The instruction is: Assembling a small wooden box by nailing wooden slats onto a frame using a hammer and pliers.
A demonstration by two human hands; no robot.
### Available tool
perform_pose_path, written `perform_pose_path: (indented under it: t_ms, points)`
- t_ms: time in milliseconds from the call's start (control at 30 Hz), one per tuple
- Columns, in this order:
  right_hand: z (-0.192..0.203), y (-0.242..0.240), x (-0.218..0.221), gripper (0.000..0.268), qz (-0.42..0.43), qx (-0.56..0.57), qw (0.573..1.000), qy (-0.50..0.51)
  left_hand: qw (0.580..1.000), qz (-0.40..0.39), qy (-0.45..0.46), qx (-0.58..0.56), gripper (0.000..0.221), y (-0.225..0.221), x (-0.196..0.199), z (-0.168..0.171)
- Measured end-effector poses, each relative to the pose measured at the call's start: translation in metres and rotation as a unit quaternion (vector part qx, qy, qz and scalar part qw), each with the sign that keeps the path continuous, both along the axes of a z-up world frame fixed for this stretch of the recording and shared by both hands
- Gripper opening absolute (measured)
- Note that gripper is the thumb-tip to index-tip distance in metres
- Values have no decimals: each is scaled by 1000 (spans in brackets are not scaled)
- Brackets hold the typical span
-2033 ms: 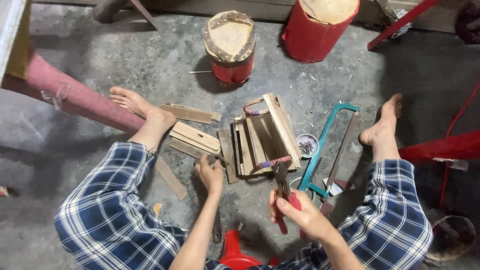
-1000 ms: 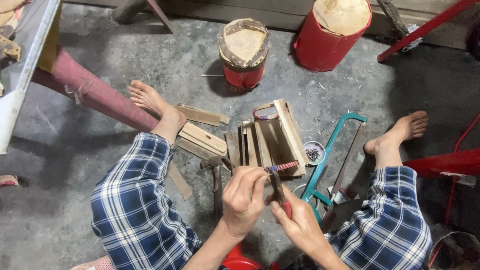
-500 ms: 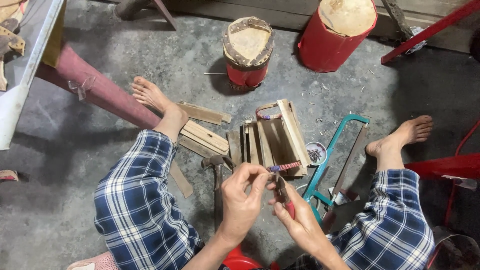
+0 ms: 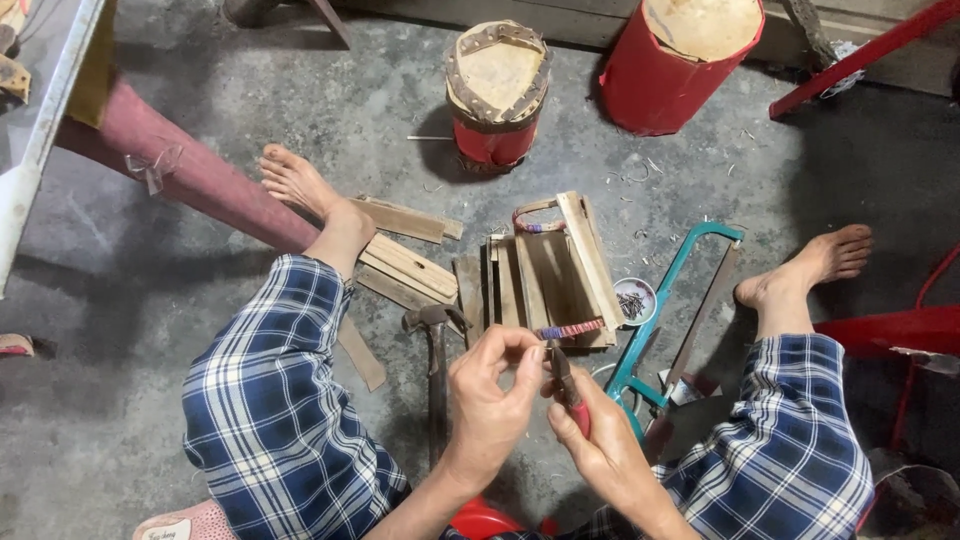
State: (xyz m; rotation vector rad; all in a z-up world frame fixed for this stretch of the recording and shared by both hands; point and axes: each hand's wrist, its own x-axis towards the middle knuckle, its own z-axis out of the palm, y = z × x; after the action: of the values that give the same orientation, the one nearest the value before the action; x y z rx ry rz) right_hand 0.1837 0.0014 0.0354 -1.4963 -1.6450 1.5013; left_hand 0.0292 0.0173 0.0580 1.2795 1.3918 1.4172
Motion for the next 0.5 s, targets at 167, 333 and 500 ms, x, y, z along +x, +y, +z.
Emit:
perform_pose_path:
  t_ms: [167, 333, 500]
  points:
    - [-5, -2, 0, 45, -2, 15, 999, -31, 1000, 10, -4, -18, 8, -1, -1, 6]
    - [-6, -2, -1, 47, 1, 34, 998, -45, 1000, 15, 1, -12, 8, -2, 0, 5]
    - [-5, -2, -1, 44, -6, 32, 997, -68, 1000, 12, -6, -11, 10, -2, 0, 5]
